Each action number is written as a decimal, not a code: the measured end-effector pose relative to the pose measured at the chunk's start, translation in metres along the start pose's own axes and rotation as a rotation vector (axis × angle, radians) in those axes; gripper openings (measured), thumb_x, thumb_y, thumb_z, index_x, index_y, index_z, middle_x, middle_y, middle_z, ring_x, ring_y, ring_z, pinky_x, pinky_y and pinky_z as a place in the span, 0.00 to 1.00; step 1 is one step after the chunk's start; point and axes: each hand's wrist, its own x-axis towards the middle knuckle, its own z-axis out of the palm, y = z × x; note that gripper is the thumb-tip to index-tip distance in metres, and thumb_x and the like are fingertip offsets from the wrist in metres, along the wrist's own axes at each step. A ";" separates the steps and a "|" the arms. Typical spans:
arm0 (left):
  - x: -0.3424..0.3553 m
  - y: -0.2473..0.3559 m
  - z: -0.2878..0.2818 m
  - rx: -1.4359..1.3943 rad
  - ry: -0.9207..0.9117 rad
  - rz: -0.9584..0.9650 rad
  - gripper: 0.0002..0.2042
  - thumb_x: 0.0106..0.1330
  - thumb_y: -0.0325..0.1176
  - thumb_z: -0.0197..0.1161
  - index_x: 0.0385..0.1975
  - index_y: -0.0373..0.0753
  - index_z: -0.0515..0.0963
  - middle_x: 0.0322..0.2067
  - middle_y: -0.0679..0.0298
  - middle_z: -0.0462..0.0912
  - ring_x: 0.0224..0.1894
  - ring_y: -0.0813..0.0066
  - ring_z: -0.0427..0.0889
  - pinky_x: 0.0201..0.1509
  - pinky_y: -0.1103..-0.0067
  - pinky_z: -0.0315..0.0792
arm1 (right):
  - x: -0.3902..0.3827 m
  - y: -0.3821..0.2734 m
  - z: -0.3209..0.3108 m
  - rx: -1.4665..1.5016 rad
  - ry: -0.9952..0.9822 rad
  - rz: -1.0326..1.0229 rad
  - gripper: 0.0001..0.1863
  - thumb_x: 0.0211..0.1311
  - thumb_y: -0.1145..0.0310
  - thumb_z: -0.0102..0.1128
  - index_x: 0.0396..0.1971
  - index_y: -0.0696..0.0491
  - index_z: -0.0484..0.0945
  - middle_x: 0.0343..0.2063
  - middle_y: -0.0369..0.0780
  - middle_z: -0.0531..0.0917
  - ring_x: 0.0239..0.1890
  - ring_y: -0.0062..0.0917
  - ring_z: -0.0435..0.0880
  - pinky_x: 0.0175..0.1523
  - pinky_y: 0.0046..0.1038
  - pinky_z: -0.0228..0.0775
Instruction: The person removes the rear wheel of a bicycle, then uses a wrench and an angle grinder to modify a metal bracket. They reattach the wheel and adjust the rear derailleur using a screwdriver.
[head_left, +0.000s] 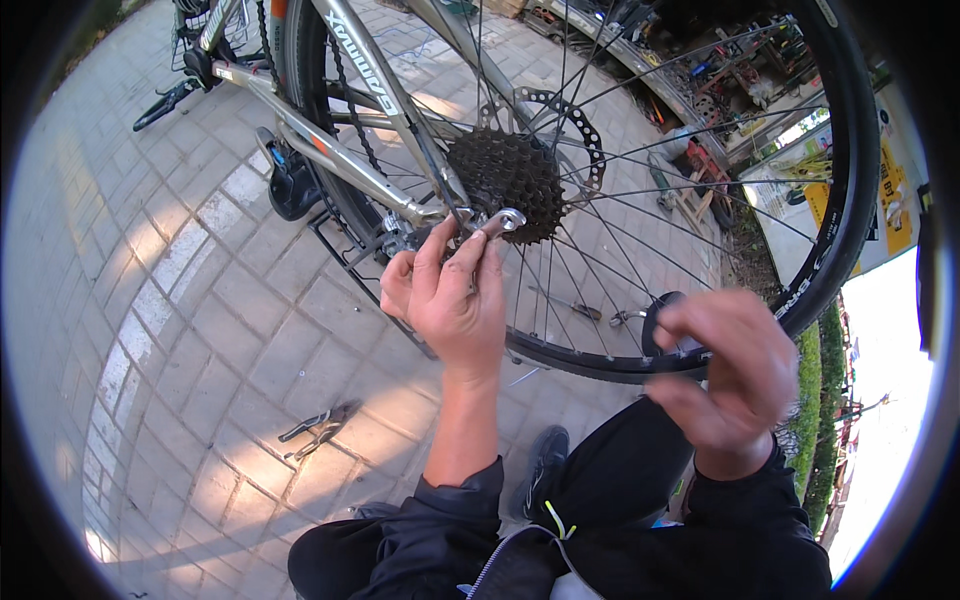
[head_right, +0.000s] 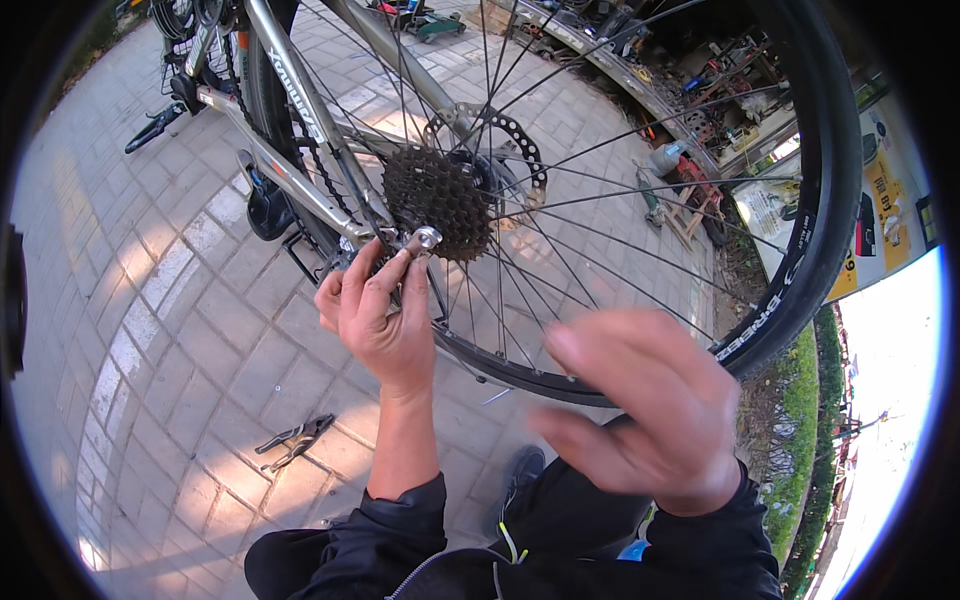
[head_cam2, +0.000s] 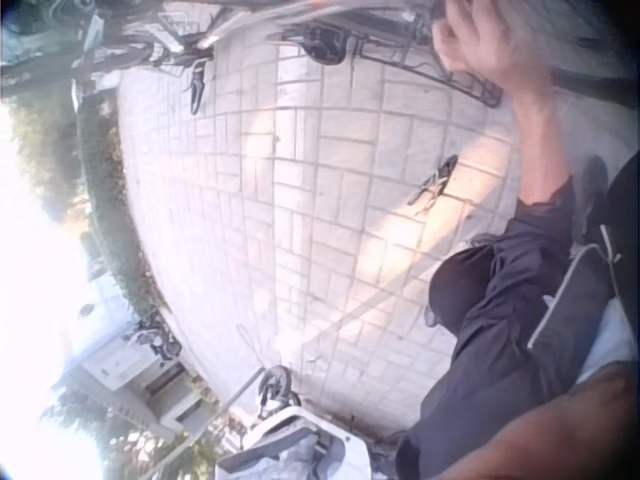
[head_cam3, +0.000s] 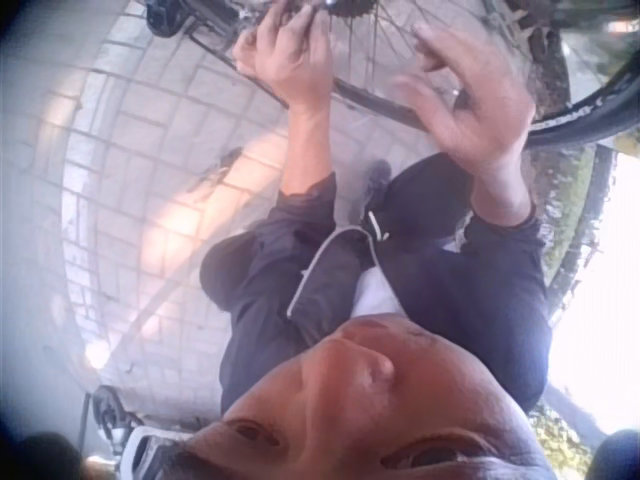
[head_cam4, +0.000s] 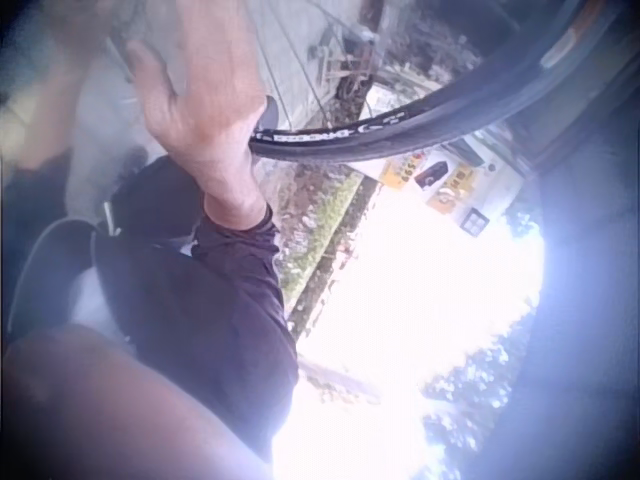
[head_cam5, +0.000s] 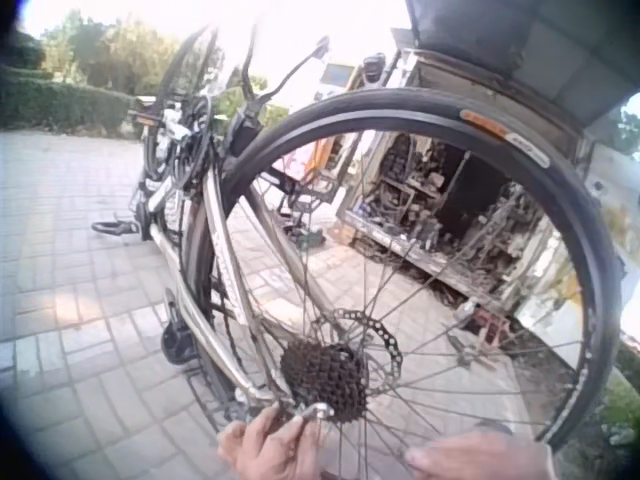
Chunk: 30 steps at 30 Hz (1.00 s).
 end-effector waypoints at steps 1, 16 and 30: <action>0.000 -0.001 0.000 -0.007 0.015 0.003 0.11 0.49 0.27 0.76 0.34 0.45 0.87 0.44 0.67 0.86 0.49 0.66 0.71 0.58 0.71 0.57 | -0.013 -0.001 -0.023 0.024 0.011 0.002 0.26 0.52 0.69 0.75 0.52 0.59 0.78 0.38 0.44 0.81 0.35 0.28 0.83 0.37 0.26 0.76; -0.007 0.001 0.016 -0.321 0.051 -0.230 0.24 0.58 0.19 0.70 0.50 0.33 0.65 0.49 0.53 0.77 0.54 0.67 0.78 0.61 0.74 0.69 | -0.020 0.274 -0.025 0.671 -0.034 0.540 0.26 0.63 0.64 0.64 0.60 0.56 0.73 0.51 0.37 0.78 0.49 0.21 0.76 0.49 0.25 0.70; -0.017 0.006 0.019 -0.335 0.034 -0.284 0.27 0.55 0.22 0.73 0.52 0.33 0.65 0.49 0.54 0.81 0.55 0.70 0.79 0.64 0.75 0.66 | 0.039 0.321 0.123 1.253 -0.351 0.613 0.18 0.67 0.67 0.59 0.54 0.57 0.76 0.42 0.35 0.83 0.42 0.17 0.80 0.47 0.24 0.74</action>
